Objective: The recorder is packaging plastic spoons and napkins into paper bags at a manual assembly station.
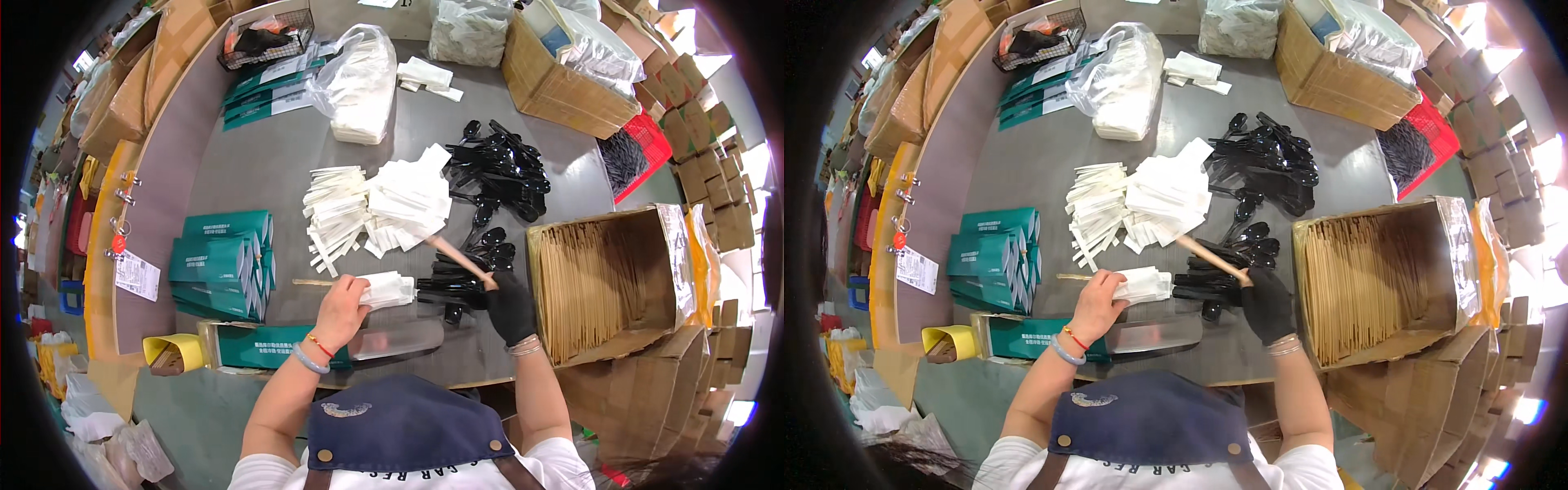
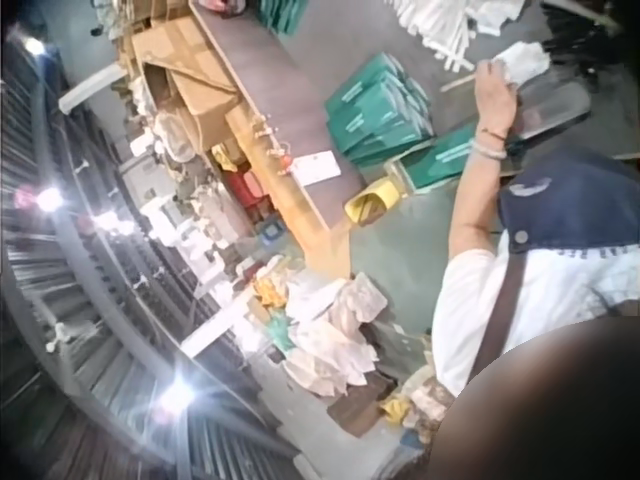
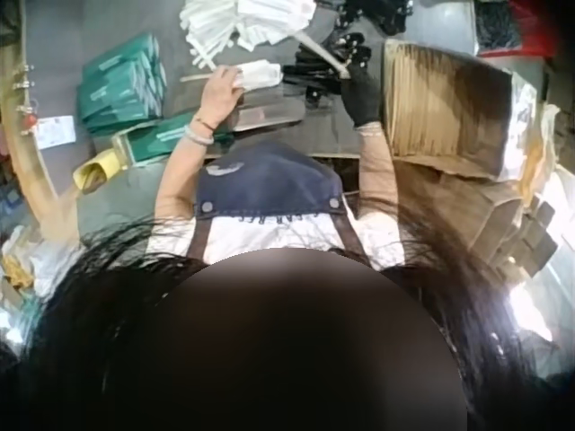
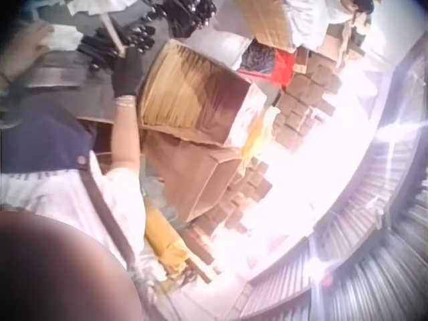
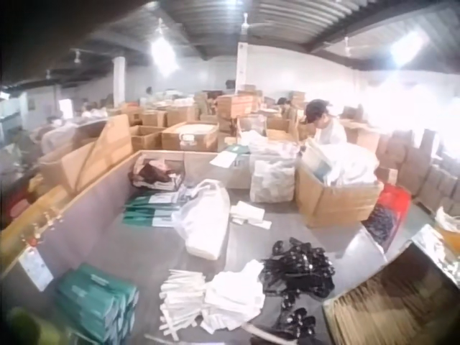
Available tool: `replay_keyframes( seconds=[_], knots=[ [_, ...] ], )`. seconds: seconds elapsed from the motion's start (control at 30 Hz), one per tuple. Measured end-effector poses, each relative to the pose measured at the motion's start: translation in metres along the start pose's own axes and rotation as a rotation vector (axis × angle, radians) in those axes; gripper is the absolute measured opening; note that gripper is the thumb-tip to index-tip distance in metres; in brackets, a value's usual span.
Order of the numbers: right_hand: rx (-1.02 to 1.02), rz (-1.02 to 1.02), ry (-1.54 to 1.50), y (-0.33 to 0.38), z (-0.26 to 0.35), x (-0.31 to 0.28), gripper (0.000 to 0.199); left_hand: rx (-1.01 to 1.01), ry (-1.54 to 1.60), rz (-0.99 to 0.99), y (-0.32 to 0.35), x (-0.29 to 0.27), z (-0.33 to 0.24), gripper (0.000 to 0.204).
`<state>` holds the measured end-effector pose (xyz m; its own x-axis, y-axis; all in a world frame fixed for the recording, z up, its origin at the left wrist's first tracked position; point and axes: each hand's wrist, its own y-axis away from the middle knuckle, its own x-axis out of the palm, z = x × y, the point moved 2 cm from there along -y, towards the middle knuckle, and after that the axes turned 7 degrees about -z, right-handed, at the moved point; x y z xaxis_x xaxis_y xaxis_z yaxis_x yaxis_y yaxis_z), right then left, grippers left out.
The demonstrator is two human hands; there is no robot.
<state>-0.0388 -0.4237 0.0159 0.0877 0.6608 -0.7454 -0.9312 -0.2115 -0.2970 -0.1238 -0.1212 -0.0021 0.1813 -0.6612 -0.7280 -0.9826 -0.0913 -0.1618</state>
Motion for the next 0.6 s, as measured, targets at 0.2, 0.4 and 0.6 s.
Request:
replay_keyframes(
  seconds=[0.2, 0.4, 0.6],
  knots=[
    [-0.074, 0.158, 0.038, 0.014, 0.017, 0.022, 0.015, 0.007, -0.019, -0.046, 0.001, -0.005, 0.000, 0.032],
    [0.062, 0.171, 0.098, 0.004, -0.007, 0.021, 0.017, -0.227, 0.322, 0.250, 0.011, -0.031, -0.016, 0.018],
    [0.148, 0.227, -0.007, -0.014, 0.013, -0.001, 0.018, 0.169, -0.104, 0.074, 0.046, -0.019, -0.029, 0.044]
  ],
)
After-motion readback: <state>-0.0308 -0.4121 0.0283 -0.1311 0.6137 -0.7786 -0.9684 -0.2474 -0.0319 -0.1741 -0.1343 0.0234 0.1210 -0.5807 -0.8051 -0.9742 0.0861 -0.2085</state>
